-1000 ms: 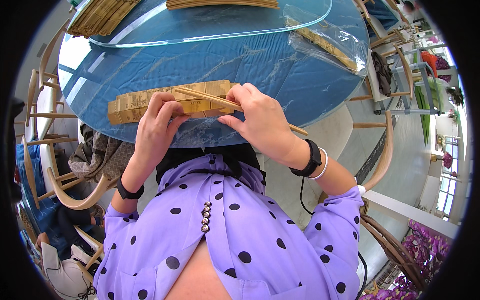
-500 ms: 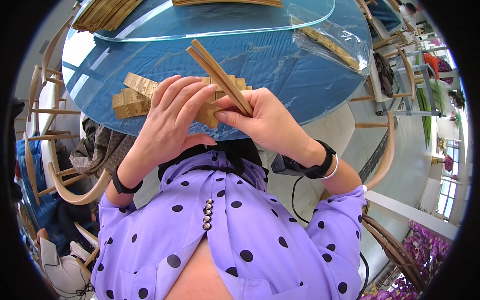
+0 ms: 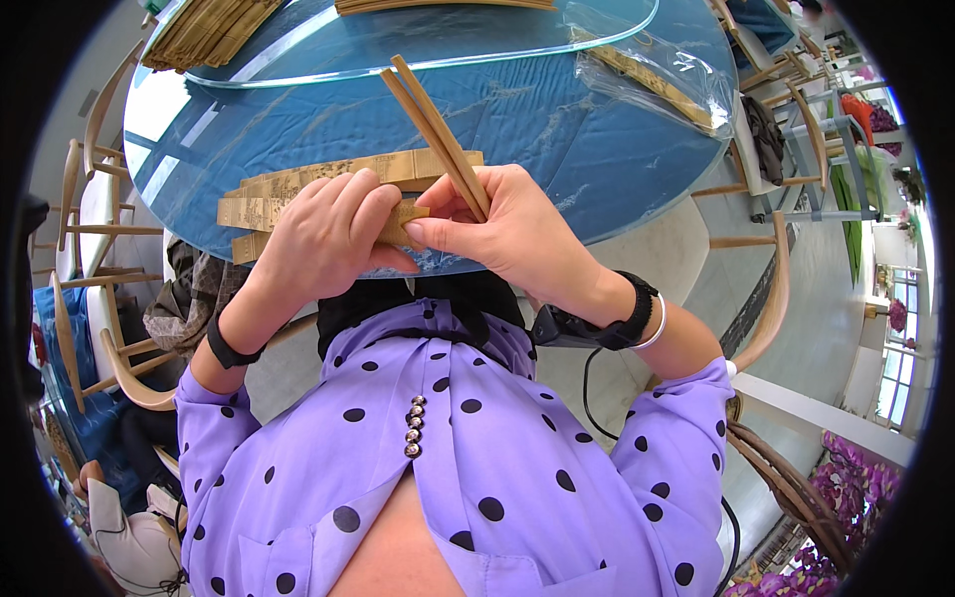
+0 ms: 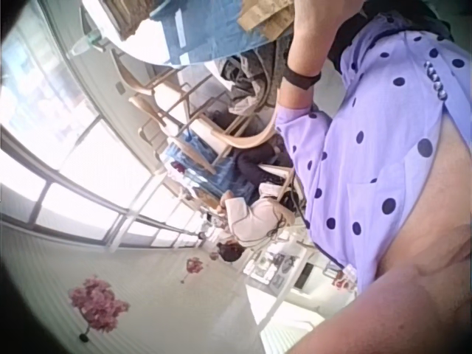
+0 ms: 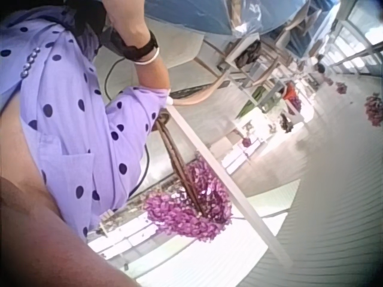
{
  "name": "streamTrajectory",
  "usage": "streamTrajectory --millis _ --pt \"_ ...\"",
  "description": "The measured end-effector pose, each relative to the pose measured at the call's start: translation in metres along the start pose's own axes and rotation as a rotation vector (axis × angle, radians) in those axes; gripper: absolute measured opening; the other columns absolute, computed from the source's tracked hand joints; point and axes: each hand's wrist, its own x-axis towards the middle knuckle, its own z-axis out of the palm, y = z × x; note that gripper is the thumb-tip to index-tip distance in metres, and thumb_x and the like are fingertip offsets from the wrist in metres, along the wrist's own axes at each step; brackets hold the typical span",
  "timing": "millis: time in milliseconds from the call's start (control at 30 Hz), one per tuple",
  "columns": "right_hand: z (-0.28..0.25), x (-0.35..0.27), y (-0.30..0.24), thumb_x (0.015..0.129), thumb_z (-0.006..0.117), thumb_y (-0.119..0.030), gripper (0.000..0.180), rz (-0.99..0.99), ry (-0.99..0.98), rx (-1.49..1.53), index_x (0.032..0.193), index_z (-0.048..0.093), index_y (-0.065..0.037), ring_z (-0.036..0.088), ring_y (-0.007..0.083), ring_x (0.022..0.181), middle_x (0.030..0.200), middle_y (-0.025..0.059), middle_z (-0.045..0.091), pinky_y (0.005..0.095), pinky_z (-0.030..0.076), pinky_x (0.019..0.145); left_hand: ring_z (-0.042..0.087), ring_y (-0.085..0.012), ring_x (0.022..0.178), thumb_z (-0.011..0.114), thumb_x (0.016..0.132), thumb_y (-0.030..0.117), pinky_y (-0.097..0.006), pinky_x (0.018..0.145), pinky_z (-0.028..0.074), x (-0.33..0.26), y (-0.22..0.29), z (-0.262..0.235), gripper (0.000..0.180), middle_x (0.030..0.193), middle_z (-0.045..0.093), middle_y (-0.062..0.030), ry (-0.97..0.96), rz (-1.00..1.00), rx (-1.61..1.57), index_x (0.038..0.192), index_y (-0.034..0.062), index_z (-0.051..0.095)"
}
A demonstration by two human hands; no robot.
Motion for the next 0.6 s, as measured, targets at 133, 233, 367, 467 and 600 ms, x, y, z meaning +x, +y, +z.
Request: streamTrajectory --millis 133,233,367,467,600 --pt "0.008 0.004 -0.001 0.095 0.074 -0.01 0.015 -0.073 -0.007 0.09 0.103 0.074 0.003 0.065 0.0063 0.082 0.092 0.0052 0.073 0.0228 0.054 0.077 0.055 -0.0189 0.075 0.067 0.089 0.052 -0.034 0.068 0.047 0.008 -0.005 -0.001 0.047 0.086 0.049 -0.0038 0.078 0.074 0.016 0.095 0.0081 0.051" --pt "0.004 0.004 -0.003 0.095 0.075 -0.011 0.017 -0.042 -0.044 0.051 0.104 0.074 0.003 0.066 0.0069 0.083 0.093 0.0057 0.074 0.0229 0.054 0.077 0.055 -0.0186 0.074 0.067 0.089 0.051 -0.033 0.067 0.047 0.009 -0.006 -0.001 0.046 0.086 0.048 -0.0035 0.067 0.081 0.014 0.095 0.0084 0.051" --pt "0.004 0.008 -0.005 0.094 0.076 -0.012 0.019 -0.055 -0.069 0.049 0.103 0.074 0.005 0.064 0.006 0.081 0.09 0.0047 0.073 0.0221 0.053 0.075 0.055 -0.0181 0.074 0.067 0.09 0.048 -0.033 0.066 0.047 0.009 -0.002 -0.002 0.043 0.085 0.049 -0.0033 0.033 0.066 0.029 0.094 0.0086 0.05" --pt "0.006 0.011 -0.01 0.093 0.078 -0.012 0.019 -0.043 -0.043 -0.051 0.1 0.074 0.005 0.061 0.0048 0.076 0.085 0.0029 0.071 0.0214 0.05 0.069 0.056 -0.0177 0.074 0.066 0.092 0.046 -0.032 0.066 0.047 0.008 -0.003 -0.002 0.041 0.086 0.05 -0.0032 0.056 0.055 0.042 0.095 0.0085 0.05" --pt "0.005 0.009 -0.012 0.091 0.08 -0.013 0.021 -0.035 -0.034 -0.154 0.099 0.073 0.005 0.055 0.0042 0.07 0.079 -0.0001 0.066 0.0221 0.046 0.064 0.056 -0.0171 0.075 0.065 0.094 0.044 -0.031 0.065 0.047 0.002 -0.001 -0.006 0.039 0.086 0.051 -0.0034 0.064 0.027 -0.048 0.095 0.0085 0.05"
